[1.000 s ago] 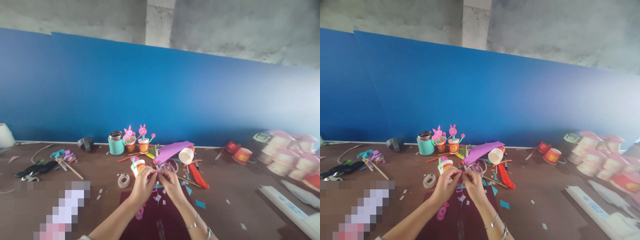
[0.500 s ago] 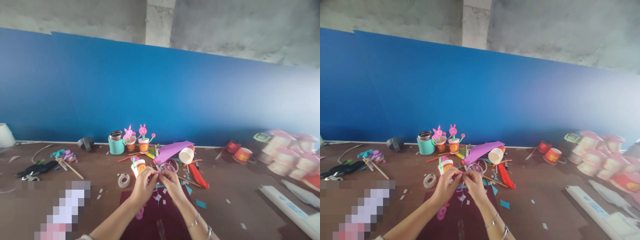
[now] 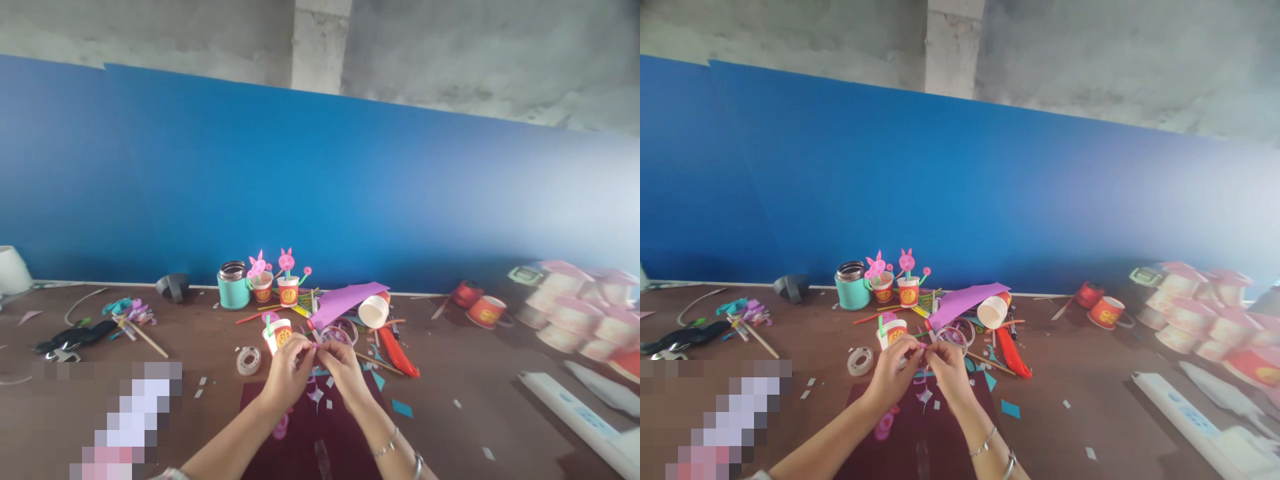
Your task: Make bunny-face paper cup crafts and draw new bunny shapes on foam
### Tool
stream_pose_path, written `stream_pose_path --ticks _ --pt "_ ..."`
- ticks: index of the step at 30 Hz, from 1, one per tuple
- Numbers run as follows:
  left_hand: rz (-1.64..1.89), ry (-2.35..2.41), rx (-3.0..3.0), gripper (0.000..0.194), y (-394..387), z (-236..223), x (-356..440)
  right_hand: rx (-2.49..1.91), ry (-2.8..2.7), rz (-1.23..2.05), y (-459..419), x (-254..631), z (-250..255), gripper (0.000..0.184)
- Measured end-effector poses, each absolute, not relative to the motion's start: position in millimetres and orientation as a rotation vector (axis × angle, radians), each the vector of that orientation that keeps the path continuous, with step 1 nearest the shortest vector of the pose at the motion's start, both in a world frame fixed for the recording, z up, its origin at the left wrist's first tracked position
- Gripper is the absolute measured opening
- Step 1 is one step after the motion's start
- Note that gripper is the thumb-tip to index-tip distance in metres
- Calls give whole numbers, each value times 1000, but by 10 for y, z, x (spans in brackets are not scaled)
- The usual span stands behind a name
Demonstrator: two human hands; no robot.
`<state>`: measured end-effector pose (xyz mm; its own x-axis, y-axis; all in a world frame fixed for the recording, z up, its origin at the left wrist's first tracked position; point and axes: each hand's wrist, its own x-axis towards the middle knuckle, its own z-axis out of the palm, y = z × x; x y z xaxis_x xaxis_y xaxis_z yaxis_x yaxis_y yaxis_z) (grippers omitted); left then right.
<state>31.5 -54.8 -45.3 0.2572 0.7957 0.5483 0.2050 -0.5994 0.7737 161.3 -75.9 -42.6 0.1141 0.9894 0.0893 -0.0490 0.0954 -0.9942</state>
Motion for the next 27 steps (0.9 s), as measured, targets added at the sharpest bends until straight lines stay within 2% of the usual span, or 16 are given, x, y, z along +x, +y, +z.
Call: stream_pose_path --ticks 7,14,15,17,21,27 --pt "1280 877 1788 16 -512 -402 296 -1219 -1222 962 -718 1662 -487 16" --pt "1301 900 1769 17 -439 -330 236 -1384 -1348 808 -649 1799 -571 30" --pt "1292 907 1829 16 -443 -313 226 -1396 -1362 767 -656 1812 -556 27" --pt "1266 922 1953 16 -454 -283 210 -1386 -1388 649 -679 1824 -507 8" --pt "1196 929 2156 14 -470 -245 199 -1293 -1461 610 -723 1796 -375 25" --pt "1183 983 2271 15 -437 -211 156 -1266 -1596 684 -708 1713 -200 11"
